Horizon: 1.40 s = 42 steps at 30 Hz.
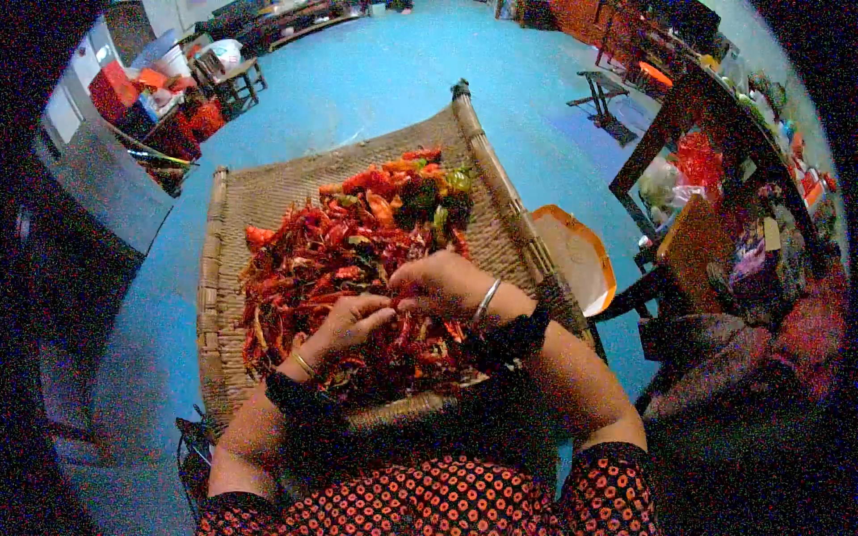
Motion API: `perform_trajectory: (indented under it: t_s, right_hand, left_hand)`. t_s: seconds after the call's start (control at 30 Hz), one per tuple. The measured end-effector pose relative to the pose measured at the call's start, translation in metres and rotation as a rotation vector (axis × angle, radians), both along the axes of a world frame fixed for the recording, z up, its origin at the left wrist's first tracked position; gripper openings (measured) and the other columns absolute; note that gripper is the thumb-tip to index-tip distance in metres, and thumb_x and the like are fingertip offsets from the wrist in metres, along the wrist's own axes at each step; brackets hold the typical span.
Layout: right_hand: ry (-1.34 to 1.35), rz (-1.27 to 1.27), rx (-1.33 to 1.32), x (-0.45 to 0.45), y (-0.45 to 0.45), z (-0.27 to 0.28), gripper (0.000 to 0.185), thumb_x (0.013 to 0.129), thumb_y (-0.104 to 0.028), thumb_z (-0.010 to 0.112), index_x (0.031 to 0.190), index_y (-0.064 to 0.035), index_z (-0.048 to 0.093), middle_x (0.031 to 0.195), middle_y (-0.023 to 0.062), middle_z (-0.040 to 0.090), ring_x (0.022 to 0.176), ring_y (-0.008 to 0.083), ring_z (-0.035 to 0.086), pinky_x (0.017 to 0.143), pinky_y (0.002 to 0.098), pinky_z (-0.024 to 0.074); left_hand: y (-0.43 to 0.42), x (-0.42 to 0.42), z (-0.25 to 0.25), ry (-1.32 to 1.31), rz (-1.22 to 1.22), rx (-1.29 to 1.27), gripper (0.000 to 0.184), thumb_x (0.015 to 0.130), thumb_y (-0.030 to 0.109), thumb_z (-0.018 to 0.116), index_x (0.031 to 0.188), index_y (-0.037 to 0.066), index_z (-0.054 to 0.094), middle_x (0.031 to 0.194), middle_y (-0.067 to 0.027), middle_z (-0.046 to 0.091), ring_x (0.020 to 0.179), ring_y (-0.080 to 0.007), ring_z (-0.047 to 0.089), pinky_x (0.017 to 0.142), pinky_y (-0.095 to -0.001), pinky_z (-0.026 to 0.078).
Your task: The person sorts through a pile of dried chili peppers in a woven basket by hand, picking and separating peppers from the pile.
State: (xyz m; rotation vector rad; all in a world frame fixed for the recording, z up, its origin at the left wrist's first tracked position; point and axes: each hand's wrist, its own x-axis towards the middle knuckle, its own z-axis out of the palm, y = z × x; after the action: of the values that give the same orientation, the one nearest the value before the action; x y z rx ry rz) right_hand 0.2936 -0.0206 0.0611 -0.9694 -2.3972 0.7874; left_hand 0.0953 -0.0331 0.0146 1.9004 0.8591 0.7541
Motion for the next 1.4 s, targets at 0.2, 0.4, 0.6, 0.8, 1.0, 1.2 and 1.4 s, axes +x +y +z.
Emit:
perform_trajectory:
  t_s: [0.2, 0.4, 0.6, 0.8, 1.0, 1.2, 1.4]
  right_hand:
    - [0.031, 0.053, -0.03, -0.001, 0.003, -0.009, 0.014, 0.07, -0.015, 0.061, 0.081, -0.0069, 0.057, 0.066, 0.0127, 0.057, 0.062, 0.0275, 0.057, 0.055, 0.0338, 0.0448]
    - [-0.115, -0.476, 0.469, 0.048, -0.01, 0.049, 0.006, 0.068, -0.006, 0.059, 0.073, -0.0047, 0.055, 0.068, 0.0107, 0.056, 0.062, 0.0267, 0.056, 0.054, 0.0318, 0.0447]
    - [-0.516, -0.872, 0.624, 0.137, -0.006, 0.06, 0.007, 0.07, -0.008, 0.057, 0.076, -0.0055, 0.055, 0.072, 0.0125, 0.054, 0.066, 0.0292, 0.054, 0.058, 0.0356, 0.0444]
    - [-0.368, -0.462, 0.173, 0.099, 0.01, 0.027, 0.02, 0.068, -0.009, 0.061, 0.087, -0.0046, 0.057, 0.085, 0.0132, 0.056, 0.081, 0.0281, 0.053, 0.067, 0.036, 0.0438]
    - [-0.432, 0.176, -0.706, 0.046, 0.008, -0.083, 0.03, 0.077, -0.022, 0.054, 0.103, -0.0065, 0.054, 0.088, 0.009, 0.06, 0.076, 0.0221, 0.056, 0.064, 0.0338, 0.0462]
    - [-0.677, 0.413, -0.768, -0.023, -0.012, -0.005, 0.019, 0.072, -0.017, 0.053, 0.085, -0.0053, 0.06, 0.075, 0.0069, 0.062, 0.064, 0.0209, 0.056, 0.06, 0.0358, 0.0434]
    - [-0.64, 0.196, -0.088, -0.016, 0.03, -0.055, 0.022, 0.072, -0.017, 0.055, 0.091, -0.0069, 0.056, 0.08, 0.0122, 0.058, 0.072, 0.0305, 0.054, 0.062, 0.0406, 0.0428]
  left_hand:
    - [-0.006, 0.007, -0.004, 0.021, -0.021, -0.053, 0.017, 0.08, 0.012, 0.051, 0.091, 0.0, 0.057, 0.065, -0.0033, 0.057, 0.058, -0.0097, 0.05, 0.056, -0.0241, 0.042]
    - [0.004, 0.0, -0.009, 0.058, 0.078, 0.112, 0.028, 0.079, 0.016, 0.055, 0.101, 0.0, 0.054, 0.092, -0.0111, 0.057, 0.082, -0.0204, 0.055, 0.071, -0.0295, 0.043]
    - [0.004, -0.003, -0.008, 0.228, -0.028, -0.01, 0.025, 0.078, 0.018, 0.055, 0.096, 0.001, 0.057, 0.091, -0.0138, 0.058, 0.084, -0.024, 0.056, 0.073, -0.0329, 0.044]
    - [0.006, -0.002, -0.018, 0.293, -0.323, -0.203, 0.026, 0.083, 0.021, 0.049, 0.1, 0.003, 0.056, 0.093, -0.0103, 0.059, 0.08, -0.02, 0.056, 0.07, -0.0315, 0.045]
    - [0.004, -0.003, -0.04, 0.352, -0.635, -0.297, 0.028, 0.086, 0.02, 0.043, 0.107, 0.003, 0.052, 0.097, -0.0095, 0.057, 0.084, -0.0183, 0.055, 0.071, -0.0315, 0.044]
    - [0.001, -0.001, -0.036, 0.344, -0.734, -0.239, 0.029, 0.083, 0.018, 0.047, 0.107, 0.002, 0.051, 0.103, -0.0132, 0.054, 0.094, -0.0231, 0.051, 0.08, -0.0327, 0.041]
    - [0.01, -0.009, -0.033, 0.213, -0.187, 0.066, 0.038, 0.078, 0.023, 0.055, 0.109, 0.002, 0.048, 0.108, -0.0141, 0.049, 0.098, -0.0264, 0.048, 0.085, -0.0338, 0.038]
